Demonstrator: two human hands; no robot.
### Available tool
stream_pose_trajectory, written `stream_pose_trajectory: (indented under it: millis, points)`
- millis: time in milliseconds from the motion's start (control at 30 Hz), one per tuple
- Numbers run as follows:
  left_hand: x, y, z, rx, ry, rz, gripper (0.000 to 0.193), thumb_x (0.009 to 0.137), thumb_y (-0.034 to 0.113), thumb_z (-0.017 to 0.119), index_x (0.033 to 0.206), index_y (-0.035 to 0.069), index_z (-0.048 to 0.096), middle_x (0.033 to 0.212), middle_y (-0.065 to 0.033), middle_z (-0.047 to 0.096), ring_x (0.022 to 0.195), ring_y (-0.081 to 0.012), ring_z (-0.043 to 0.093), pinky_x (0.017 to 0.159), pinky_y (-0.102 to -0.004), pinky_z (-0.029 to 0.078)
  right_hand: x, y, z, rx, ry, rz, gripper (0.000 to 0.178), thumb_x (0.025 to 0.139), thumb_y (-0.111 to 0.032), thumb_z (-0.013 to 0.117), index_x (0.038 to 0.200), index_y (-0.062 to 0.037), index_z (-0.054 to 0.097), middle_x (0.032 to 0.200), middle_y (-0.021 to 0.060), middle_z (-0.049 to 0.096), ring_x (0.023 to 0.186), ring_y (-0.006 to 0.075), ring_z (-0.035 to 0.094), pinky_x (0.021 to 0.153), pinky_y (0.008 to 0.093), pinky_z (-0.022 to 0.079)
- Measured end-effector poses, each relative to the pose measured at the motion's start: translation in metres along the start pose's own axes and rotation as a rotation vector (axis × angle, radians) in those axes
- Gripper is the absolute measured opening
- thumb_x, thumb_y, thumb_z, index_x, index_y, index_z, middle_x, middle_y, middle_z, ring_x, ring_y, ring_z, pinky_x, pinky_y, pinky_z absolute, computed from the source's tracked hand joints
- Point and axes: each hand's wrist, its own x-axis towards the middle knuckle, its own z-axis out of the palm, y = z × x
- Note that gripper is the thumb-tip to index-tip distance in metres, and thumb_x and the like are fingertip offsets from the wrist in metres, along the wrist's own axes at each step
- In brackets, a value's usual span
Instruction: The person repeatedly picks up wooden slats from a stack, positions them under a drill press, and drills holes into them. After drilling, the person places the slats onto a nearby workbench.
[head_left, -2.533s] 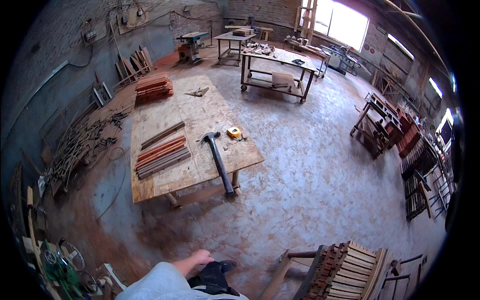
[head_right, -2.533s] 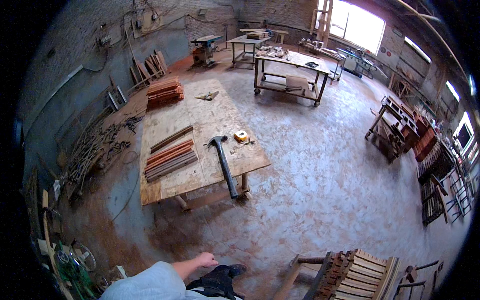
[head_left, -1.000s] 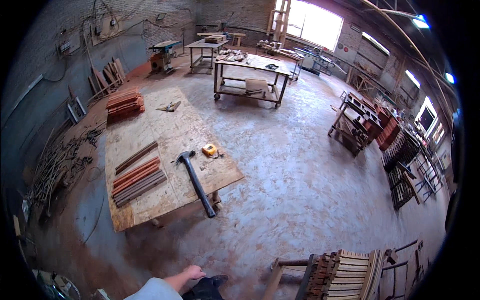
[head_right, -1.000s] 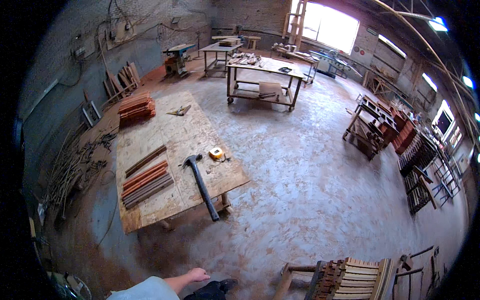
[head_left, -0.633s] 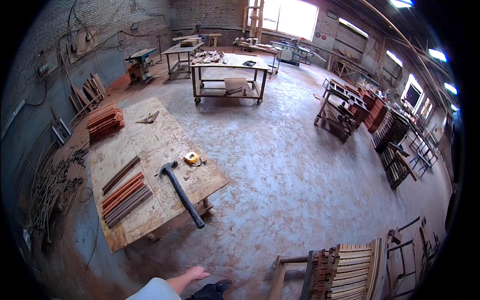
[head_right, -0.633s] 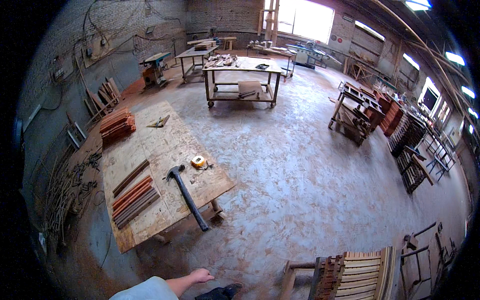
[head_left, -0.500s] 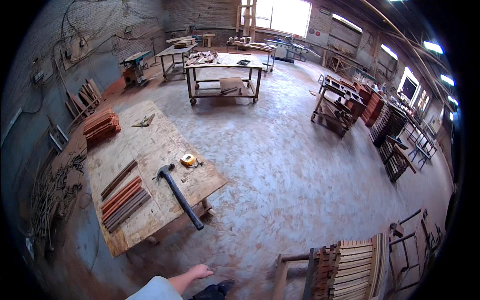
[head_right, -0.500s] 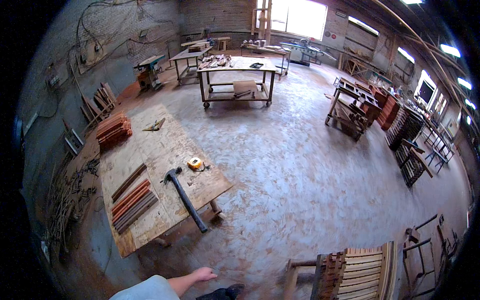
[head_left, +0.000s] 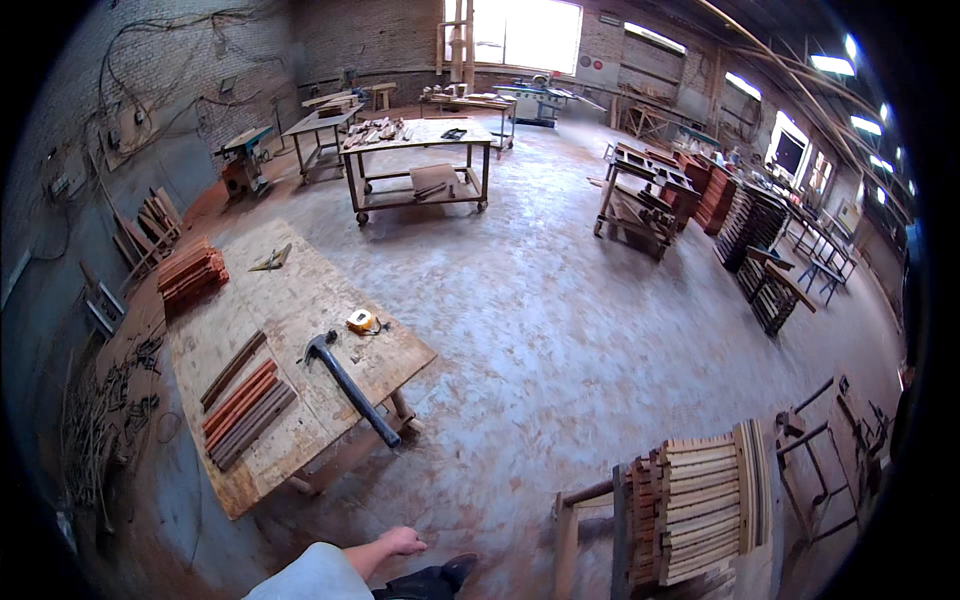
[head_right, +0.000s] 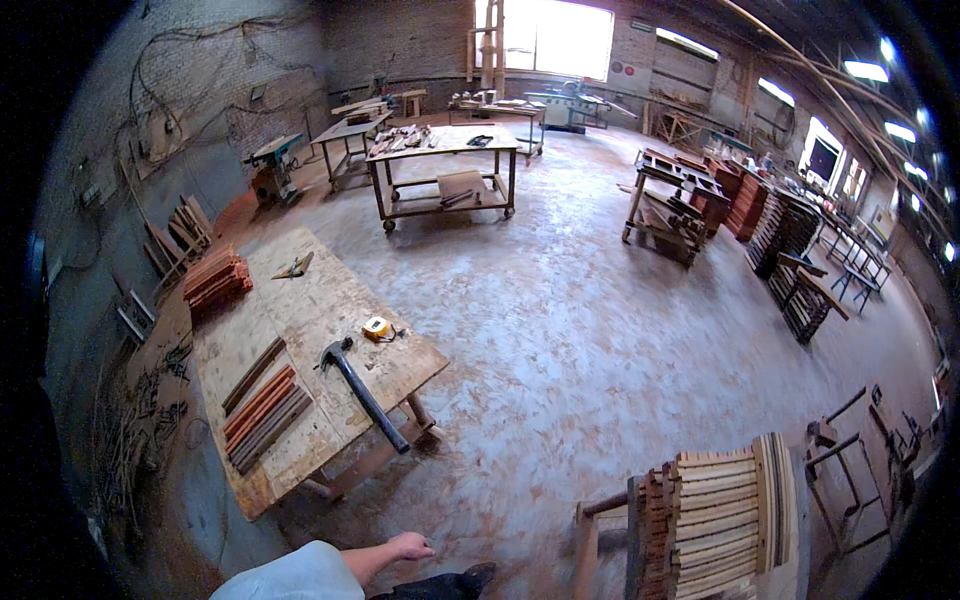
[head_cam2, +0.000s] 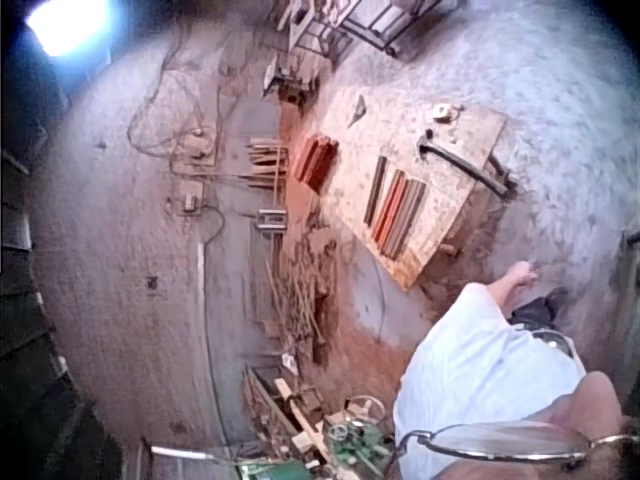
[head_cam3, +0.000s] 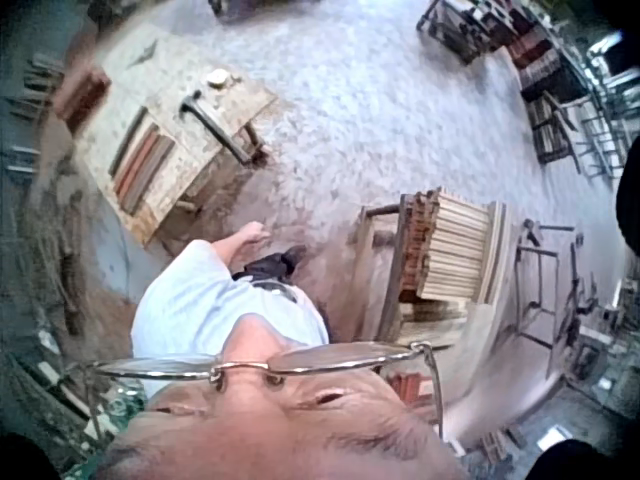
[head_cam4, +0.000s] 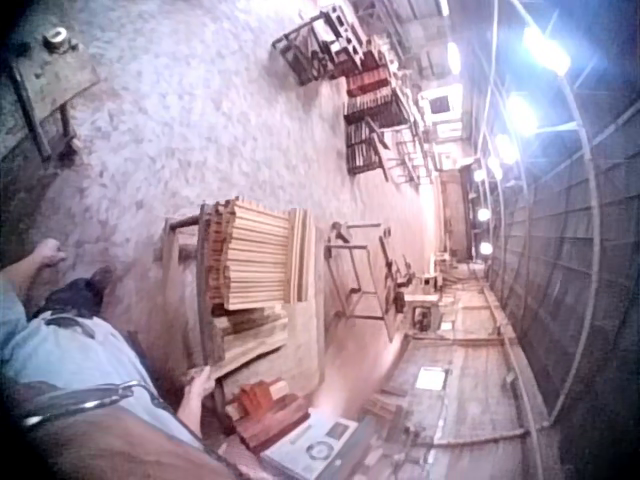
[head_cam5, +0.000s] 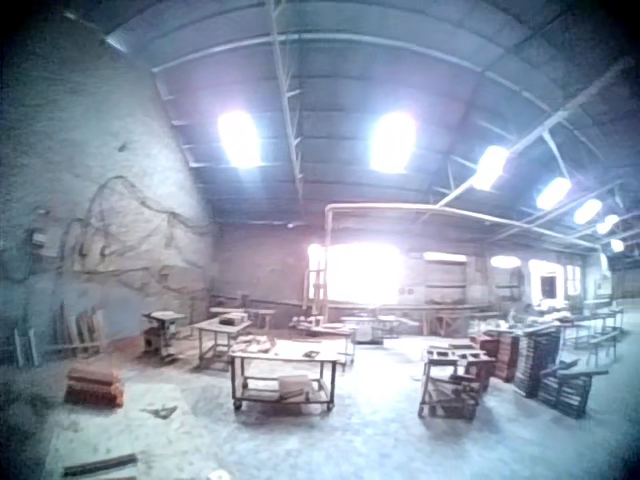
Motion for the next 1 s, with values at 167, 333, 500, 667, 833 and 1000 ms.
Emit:
stream_pose_trajectory:
  millis: [167, 333, 500, 667, 833, 1000]
  points:
    - [-0.037, 0.045, 0.035, 0.146, -0.081, 0.156, 0.044, 0.080, 0.047, 0.058, 0.100, 0.010, 0.070, 0.098, -0.0142, 0.068, 0.092, -0.0327, 0.064, 0.081, -0.0406, 0.050, -0.028, 0.004, -0.062, 0.469, -0.042, 0.281, 0.012, 0.090, -0.019, 0.056, 0.089, -0.0086, 0.051, 0.062, 0.0022, 0.046, 0.045, 0.0150, 0.043, 0.040, 0.0296, 0.036]
    - [-0.075, 0.114, 0.054, 0.047, -0.028, 0.313, 0.036, 0.081, 0.031, 0.063, 0.094, -0.002, 0.069, 0.084, -0.0196, 0.068, 0.081, -0.0272, 0.067, 0.075, -0.0387, 0.051, -0.076, -0.038, -0.059, 0.660, -0.313, 0.324, 0.018, 0.093, -0.024, 0.055, 0.091, -0.0071, 0.049, 0.067, 0.0015, 0.048, 0.050, 0.0147, 0.046, 0.046, 0.0300, 0.039]
    - [-0.158, 0.215, 0.110, 0.129, -0.092, 0.714, 0.036, 0.083, 0.027, 0.060, 0.100, -0.004, 0.064, 0.073, -0.0082, 0.063, 0.067, -0.0146, 0.058, 0.062, -0.0322, 0.047, -0.137, -0.018, -0.133, 0.748, -0.493, 0.171, 0.040, 0.091, -0.033, 0.058, 0.112, -0.0009, 0.048, 0.074, 0.0072, 0.055, 0.053, 0.0174, 0.053, 0.049, 0.0321, 0.047]
    - [-0.222, 0.351, 0.104, -0.099, -0.754, 0.886, 0.055, 0.091, 0.031, 0.056, 0.134, 0.000, 0.043, 0.115, -0.0133, 0.061, 0.091, -0.0199, 0.061, 0.075, -0.0333, 0.050, -0.213, -0.026, -0.099, 0.941, -0.511, 0.230, 0.038, 0.091, -0.033, 0.058, 0.112, -0.0021, 0.050, 0.074, 0.0057, 0.056, 0.050, 0.0153, 0.053, 0.044, 0.0297, 0.045]
    - [-0.260, 0.406, 0.169, -0.495, -1.401, 0.603, 0.068, 0.088, 0.045, 0.059, 0.139, 0.005, 0.036, 0.125, -0.0152, 0.055, 0.108, -0.0275, 0.057, 0.089, -0.0403, 0.047, -0.273, -0.009, -0.091, 1.243, -0.647, 0.182, 0.051, 0.092, -0.043, 0.052, 0.118, 0.0011, 0.046, 0.070, 0.0069, 0.055, 0.045, 0.0141, 0.050, 0.041, 0.0273, 0.041]
    - [-0.272, 0.377, 0.203, -0.408, -1.513, 0.409, 0.063, 0.087, 0.050, 0.056, 0.132, 0.007, 0.044, 0.126, -0.0148, 0.054, 0.112, -0.0333, 0.054, 0.095, -0.0468, 0.043, -0.337, 0.017, -0.072, 1.210, -0.333, 0.170, 0.059, 0.093, -0.048, 0.046, 0.120, 0.0041, 0.045, 0.076, 0.0122, 0.059, 0.047, 0.0128, 0.050, 0.042, 0.0266, 0.041]
